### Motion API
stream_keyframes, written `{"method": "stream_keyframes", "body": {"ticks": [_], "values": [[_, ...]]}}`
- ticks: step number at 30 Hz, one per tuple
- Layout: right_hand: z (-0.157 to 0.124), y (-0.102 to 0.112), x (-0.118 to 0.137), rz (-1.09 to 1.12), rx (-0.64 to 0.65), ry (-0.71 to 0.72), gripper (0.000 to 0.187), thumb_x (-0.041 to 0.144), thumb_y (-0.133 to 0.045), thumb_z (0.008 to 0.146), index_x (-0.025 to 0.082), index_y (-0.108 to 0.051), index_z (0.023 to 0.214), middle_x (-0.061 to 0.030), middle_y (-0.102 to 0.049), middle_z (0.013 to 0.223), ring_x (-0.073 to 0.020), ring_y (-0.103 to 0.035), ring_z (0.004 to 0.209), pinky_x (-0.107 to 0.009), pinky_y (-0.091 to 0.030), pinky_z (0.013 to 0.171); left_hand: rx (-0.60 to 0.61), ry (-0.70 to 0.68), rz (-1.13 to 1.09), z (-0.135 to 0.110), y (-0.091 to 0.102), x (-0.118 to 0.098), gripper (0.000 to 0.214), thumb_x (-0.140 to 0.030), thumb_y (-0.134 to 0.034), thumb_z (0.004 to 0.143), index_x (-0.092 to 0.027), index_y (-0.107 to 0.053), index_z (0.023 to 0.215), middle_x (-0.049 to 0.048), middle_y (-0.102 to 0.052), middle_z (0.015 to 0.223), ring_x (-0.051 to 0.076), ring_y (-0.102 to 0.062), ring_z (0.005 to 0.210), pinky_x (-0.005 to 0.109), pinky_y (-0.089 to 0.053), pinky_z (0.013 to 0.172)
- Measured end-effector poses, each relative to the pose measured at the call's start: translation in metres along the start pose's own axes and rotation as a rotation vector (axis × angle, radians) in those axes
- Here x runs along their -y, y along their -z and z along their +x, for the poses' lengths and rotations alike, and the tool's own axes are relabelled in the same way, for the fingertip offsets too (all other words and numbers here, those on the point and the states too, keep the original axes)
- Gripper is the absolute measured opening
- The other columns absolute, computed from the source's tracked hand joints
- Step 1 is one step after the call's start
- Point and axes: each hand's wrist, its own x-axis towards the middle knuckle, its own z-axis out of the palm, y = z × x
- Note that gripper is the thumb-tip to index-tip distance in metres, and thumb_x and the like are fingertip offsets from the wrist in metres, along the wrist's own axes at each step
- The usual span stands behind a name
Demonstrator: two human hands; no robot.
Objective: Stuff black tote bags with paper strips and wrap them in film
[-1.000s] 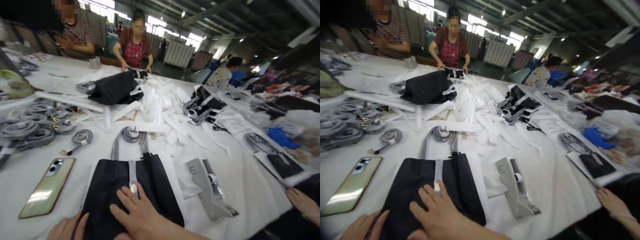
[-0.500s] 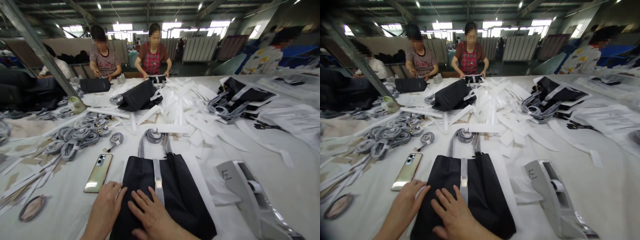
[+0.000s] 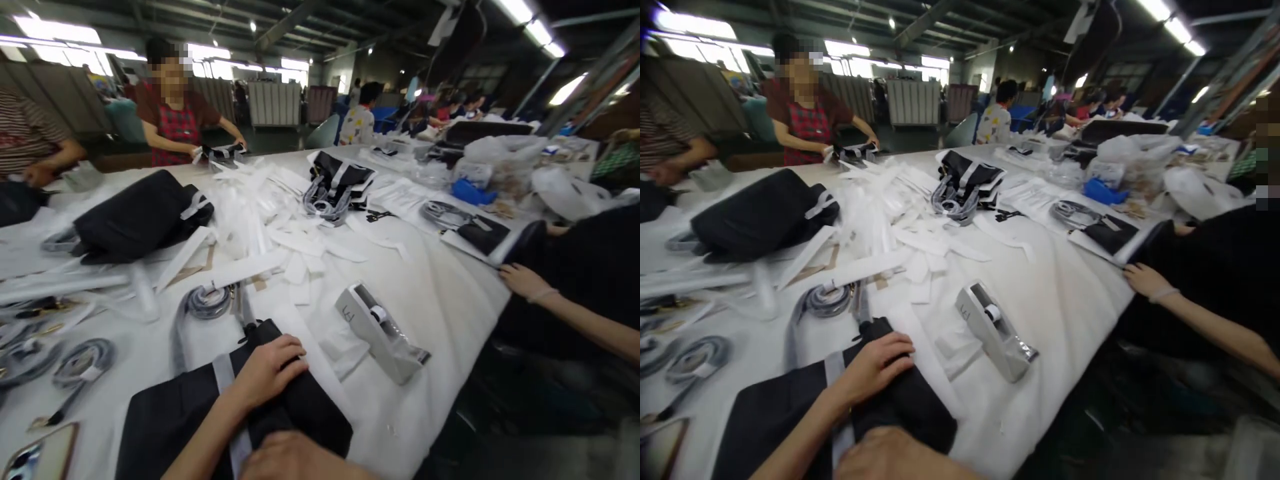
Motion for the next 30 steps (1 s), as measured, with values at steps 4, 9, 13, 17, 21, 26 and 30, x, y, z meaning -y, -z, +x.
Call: {"method": "stream_keyframes", "body": {"ticks": [4, 9, 13, 17, 21, 26, 30], "values": [[-0.060, 0.079, -0.004, -0.010, -0.436, -1.041, 0.018, 0.029, -0.053, 0.090, 0.019, -0.062, 0.102, -0.0040, -0.068, 0.087, -0.0154, -0.062, 0.078, -0.026, -0.047, 0.069, 0.306, 0.076, 0.314, -0.011, -0.003, -0.009, 0.040, -0.043, -0.064, 0.082, -0.026, -0.057, 0.117, 0.0064, -0.057, 0.118, 0.022, -0.065, 0.087, 0.030, -0.052, 0.074], [-0.068, 0.099, -0.024, 0.348, -0.248, -1.245, 0.020, 0.028, -0.064, 0.079, 0.017, -0.066, 0.096, 0.0001, -0.064, 0.073, -0.0140, -0.058, 0.067, -0.023, -0.043, 0.061, 0.404, 0.120, 0.419, -0.009, 0.001, -0.021, 0.023, -0.028, -0.061, 0.084, -0.025, -0.057, 0.107, 0.0031, -0.055, 0.105, 0.018, -0.064, 0.074, 0.027, -0.050, 0.063], [-0.053, 0.083, -0.034, 0.512, -0.234, -1.266, 0.016, 0.023, -0.064, 0.075, 0.016, -0.063, 0.090, 0.0035, -0.056, 0.067, -0.0111, -0.051, 0.062, -0.020, -0.037, 0.054, 0.422, 0.114, 0.477, -0.009, 0.001, -0.025, 0.008, -0.020, -0.054, 0.088, -0.023, -0.057, 0.095, 0.0015, -0.057, 0.098, 0.017, -0.063, 0.075, 0.027, -0.049, 0.063], [-0.049, 0.082, -0.038, 0.353, -0.151, -1.188, 0.019, 0.027, -0.061, 0.078, 0.017, -0.051, 0.065, 0.0059, -0.044, 0.058, -0.0095, -0.043, 0.057, -0.020, -0.029, 0.050, 0.437, 0.108, 0.517, -0.009, 0.000, -0.030, 0.006, -0.018, -0.056, 0.087, -0.023, -0.056, 0.090, 0.0010, -0.059, 0.097, 0.018, -0.063, 0.078, 0.028, -0.050, 0.064], [-0.045, 0.092, -0.034, 0.239, 0.005, -1.118, 0.026, 0.022, -0.059, 0.078, 0.018, -0.044, 0.057, 0.0059, -0.041, 0.050, -0.0092, -0.041, 0.051, -0.022, -0.025, 0.048, 0.428, 0.091, 0.530, -0.011, -0.002, -0.030, 0.003, -0.019, -0.056, 0.087, -0.022, -0.057, 0.089, 0.0010, -0.061, 0.093, 0.018, -0.062, 0.074, 0.028, -0.050, 0.060], [-0.036, 0.096, -0.026, 0.011, 0.145, -1.157, 0.021, 0.026, -0.056, 0.081, 0.017, -0.057, 0.062, -0.0019, -0.057, 0.055, -0.0148, -0.051, 0.052, -0.025, -0.028, 0.049, 0.227, -0.043, 0.564, -0.008, -0.001, -0.017, 0.016, -0.035, -0.068, 0.081, -0.022, -0.059, 0.084, 0.0065, -0.060, 0.117, 0.026, -0.056, 0.097, 0.045, -0.048, 0.083], [-0.036, 0.106, -0.027, -0.113, 0.262, -1.076, 0.018, 0.027, -0.053, 0.083, 0.015, -0.065, 0.076, -0.0118, -0.068, 0.076, -0.0245, -0.062, 0.071, -0.030, -0.037, 0.061, 0.139, -0.099, 0.503, -0.001, 0.001, -0.004, 0.043, -0.058, -0.071, 0.069, -0.021, -0.060, 0.086, 0.0080, -0.052, 0.133, 0.030, -0.051, 0.111, 0.061, -0.029, 0.104]]}}
